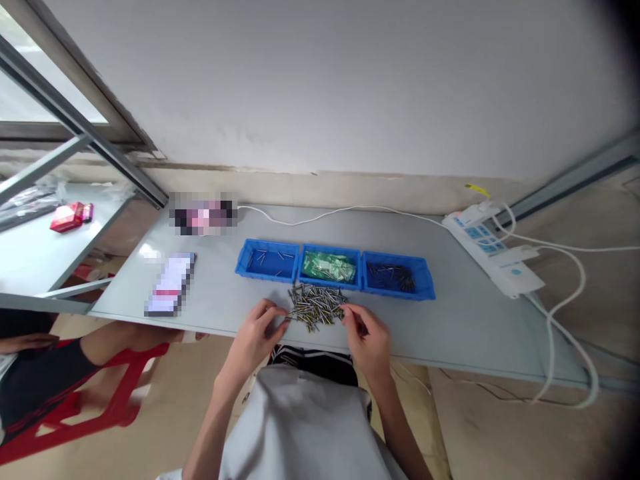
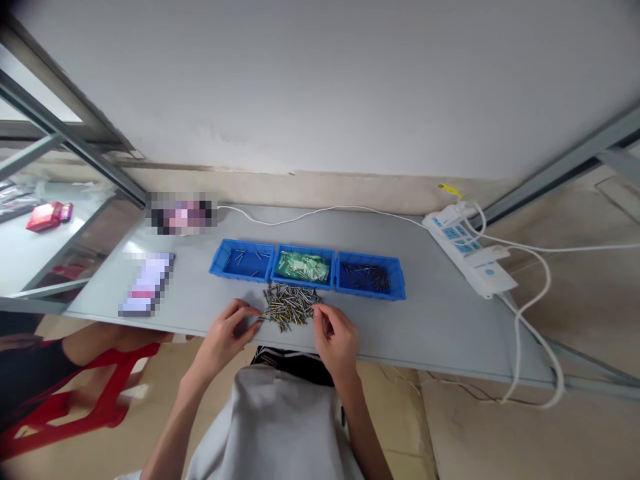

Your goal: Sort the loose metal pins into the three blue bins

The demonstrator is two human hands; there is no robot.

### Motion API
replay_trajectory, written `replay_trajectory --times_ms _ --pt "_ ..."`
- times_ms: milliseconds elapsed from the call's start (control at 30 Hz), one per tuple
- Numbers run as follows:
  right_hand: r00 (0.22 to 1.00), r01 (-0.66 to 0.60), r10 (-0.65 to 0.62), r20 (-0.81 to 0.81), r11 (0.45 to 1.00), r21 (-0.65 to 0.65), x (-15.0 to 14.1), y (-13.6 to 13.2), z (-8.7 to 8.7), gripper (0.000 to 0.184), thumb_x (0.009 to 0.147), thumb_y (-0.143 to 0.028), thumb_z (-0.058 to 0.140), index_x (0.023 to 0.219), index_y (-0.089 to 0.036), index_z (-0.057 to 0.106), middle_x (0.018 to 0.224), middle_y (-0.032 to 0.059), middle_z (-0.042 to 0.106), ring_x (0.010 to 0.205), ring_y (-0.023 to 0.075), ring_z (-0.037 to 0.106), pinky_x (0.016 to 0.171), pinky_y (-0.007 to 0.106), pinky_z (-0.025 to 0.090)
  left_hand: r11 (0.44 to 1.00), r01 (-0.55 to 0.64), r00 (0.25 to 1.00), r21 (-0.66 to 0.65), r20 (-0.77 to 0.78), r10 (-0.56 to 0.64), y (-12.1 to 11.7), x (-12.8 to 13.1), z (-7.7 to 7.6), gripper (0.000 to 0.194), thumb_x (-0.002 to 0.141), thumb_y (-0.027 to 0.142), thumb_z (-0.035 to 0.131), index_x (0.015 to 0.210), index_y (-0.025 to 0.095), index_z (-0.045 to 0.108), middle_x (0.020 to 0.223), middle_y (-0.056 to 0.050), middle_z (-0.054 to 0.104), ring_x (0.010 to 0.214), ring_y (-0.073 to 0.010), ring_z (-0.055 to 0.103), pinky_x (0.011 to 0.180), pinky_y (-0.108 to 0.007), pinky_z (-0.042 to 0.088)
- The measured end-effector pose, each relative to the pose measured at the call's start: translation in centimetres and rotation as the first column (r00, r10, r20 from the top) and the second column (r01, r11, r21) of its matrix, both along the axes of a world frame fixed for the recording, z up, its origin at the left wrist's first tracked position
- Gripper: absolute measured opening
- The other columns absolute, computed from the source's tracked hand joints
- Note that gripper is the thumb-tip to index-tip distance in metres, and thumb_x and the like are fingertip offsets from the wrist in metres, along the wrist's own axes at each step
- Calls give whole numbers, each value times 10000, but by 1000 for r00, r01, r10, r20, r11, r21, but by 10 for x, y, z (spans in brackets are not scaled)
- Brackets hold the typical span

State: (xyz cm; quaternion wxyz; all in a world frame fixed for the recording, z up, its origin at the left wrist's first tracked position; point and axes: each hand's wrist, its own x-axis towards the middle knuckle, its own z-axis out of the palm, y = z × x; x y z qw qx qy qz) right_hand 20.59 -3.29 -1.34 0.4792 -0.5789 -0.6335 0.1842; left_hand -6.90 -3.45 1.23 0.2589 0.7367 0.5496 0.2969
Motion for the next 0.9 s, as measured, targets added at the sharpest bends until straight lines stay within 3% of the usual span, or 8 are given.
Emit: replay_trajectory --times_ms 233,533,667,900 --pt "1000 -12 12 20 1000 12 1 0 -2 189 1083 -301 614 1055 -226 785 798 35 802 607 164 693 635 289 564 999 23 1000 35 -19 -23 4 3 2 105 1063 272 649 1044 251 750 1043 -64 694 890 -215 712 803 -311 561" --pt "997 -40 37 67 998 44 1 1 2 173 1087 -276 612 1071 -222 776 822 40 806 614 162 698 622 286 560 999 -8 996 -52 88 12 1 0 13 122 1080 293 620 1028 235 715 1040 -35 715 717 -135 637 672 -244 520" --pt "996 -64 60 65 996 54 1 0 4 154 1086 -244 613 1097 -226 766 865 39 804 626 154 684 627 283 557 998 -61 993 -23 103 63 -2 4 15 128 1080 302 618 1008 229 694 1026 -32 714 701 -128 628 647 -235 518" --pt "958 -283 274 89 951 125 -20 -3 29 208 1040 -152 675 1216 -246 735 899 22 776 627 143 619 639 282 537 989 -94 971 113 232 66 -1 30 17 102 1074 266 648 985 220 670 983 -32 720 690 -124 592 674 -247 521"
